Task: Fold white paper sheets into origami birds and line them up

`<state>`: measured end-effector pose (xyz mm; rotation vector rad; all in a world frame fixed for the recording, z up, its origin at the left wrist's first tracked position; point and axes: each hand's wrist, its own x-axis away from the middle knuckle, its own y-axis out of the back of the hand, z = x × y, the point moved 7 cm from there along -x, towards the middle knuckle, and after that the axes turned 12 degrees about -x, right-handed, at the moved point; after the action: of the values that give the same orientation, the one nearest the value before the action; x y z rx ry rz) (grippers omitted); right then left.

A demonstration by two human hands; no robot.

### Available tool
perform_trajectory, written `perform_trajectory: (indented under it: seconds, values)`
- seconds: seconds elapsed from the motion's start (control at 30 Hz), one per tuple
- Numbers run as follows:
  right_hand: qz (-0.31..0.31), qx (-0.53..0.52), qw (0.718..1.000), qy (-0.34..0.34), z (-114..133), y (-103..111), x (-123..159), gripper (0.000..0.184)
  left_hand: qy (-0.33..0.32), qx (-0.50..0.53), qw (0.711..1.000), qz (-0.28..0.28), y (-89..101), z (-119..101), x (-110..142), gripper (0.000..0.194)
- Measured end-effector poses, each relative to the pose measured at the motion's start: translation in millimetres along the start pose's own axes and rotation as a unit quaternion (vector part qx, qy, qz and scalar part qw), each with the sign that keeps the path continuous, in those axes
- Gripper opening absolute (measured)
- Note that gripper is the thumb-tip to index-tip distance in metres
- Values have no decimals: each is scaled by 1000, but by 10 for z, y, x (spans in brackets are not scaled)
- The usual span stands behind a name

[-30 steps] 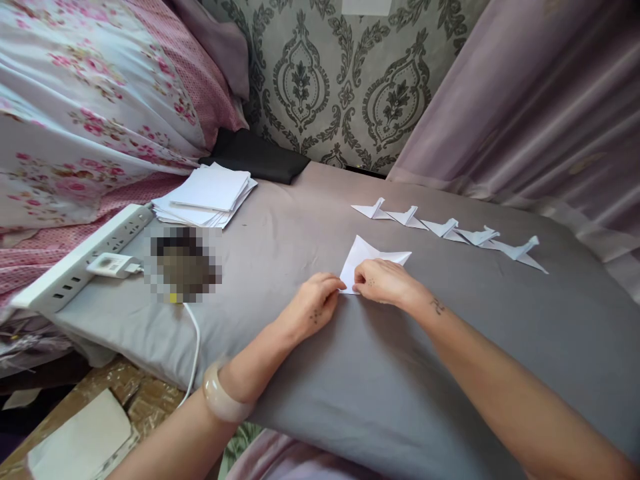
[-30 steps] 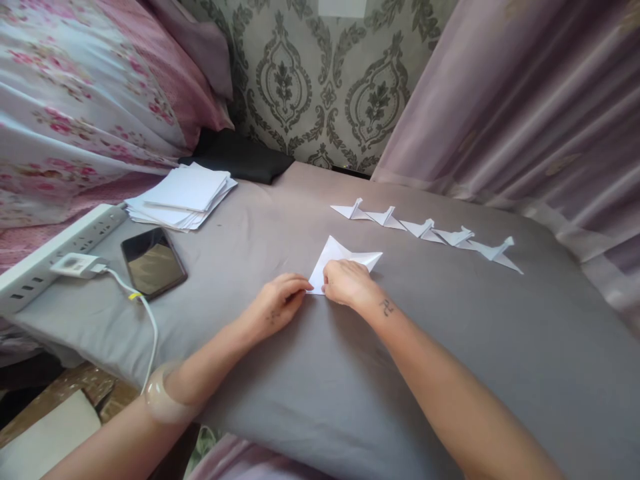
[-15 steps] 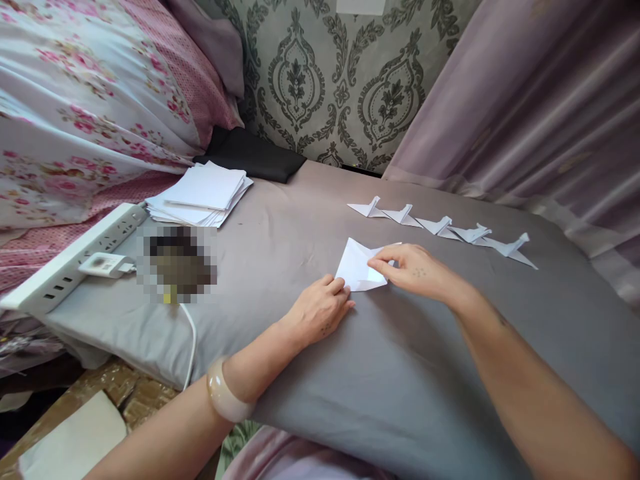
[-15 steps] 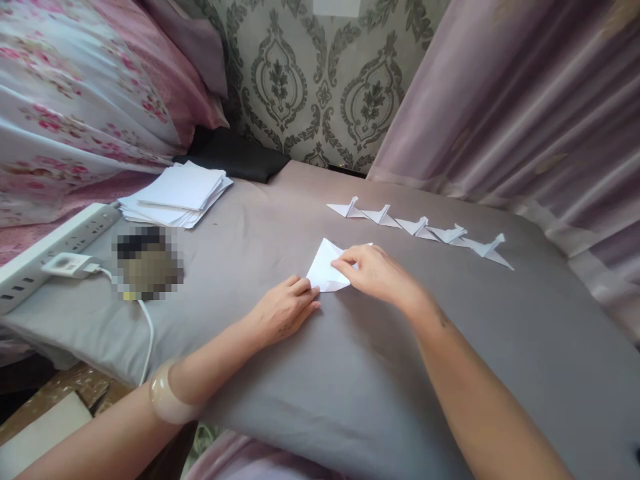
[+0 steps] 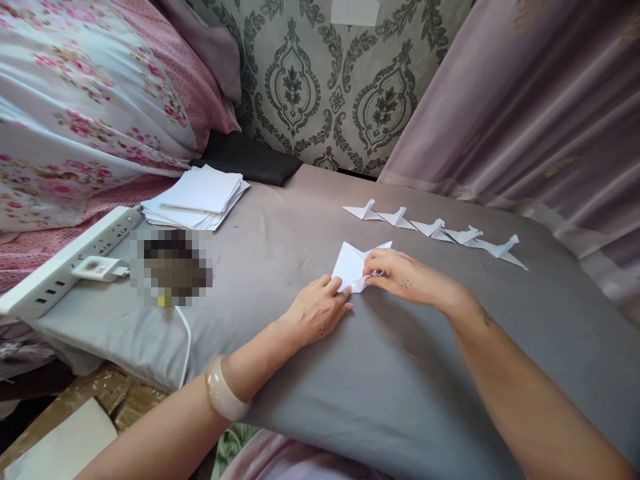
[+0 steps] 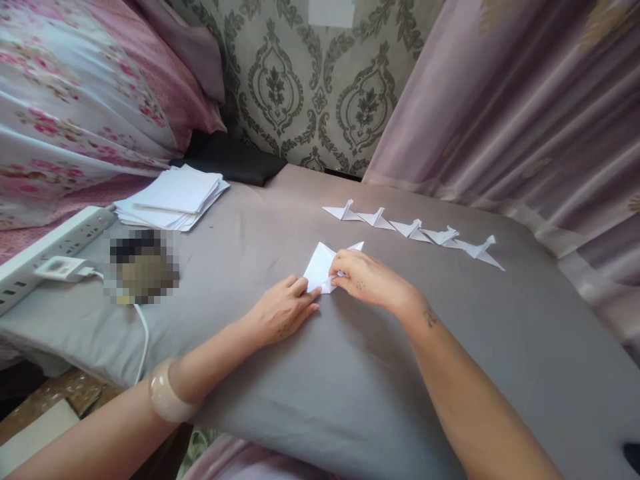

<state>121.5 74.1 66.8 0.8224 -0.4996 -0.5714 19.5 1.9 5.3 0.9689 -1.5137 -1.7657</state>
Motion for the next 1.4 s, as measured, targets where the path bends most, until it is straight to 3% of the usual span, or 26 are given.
perform_trajectory:
  seconds: [0.47,0.77,0.9,1.0,1.17,1.4]
  values:
    - [51,25,998,-26,120,8,-163,13,-9,-3,1000,-1,12,-2,-23,41]
    - [36,-9,996,-82,-209,119,-26,16,-19,17,1000,3,41,-20,-22,39]
    - [13,-7,996,-83,-240,123,-20,17,-29,4,1000,-5,48,-32,-13,40]
    - [-4,5,997,-75,-197,116,-89,18,-29,-5,1000,-2,37,-34,-12,40]
    - [20,27,997,-63,-84,77,-195,15,-24,-13,1000,3,23,-30,-18,41]
    - [29,39,998,-32,177,-26,-164,17,-27,-20,999,1,27,-30,-21,43]
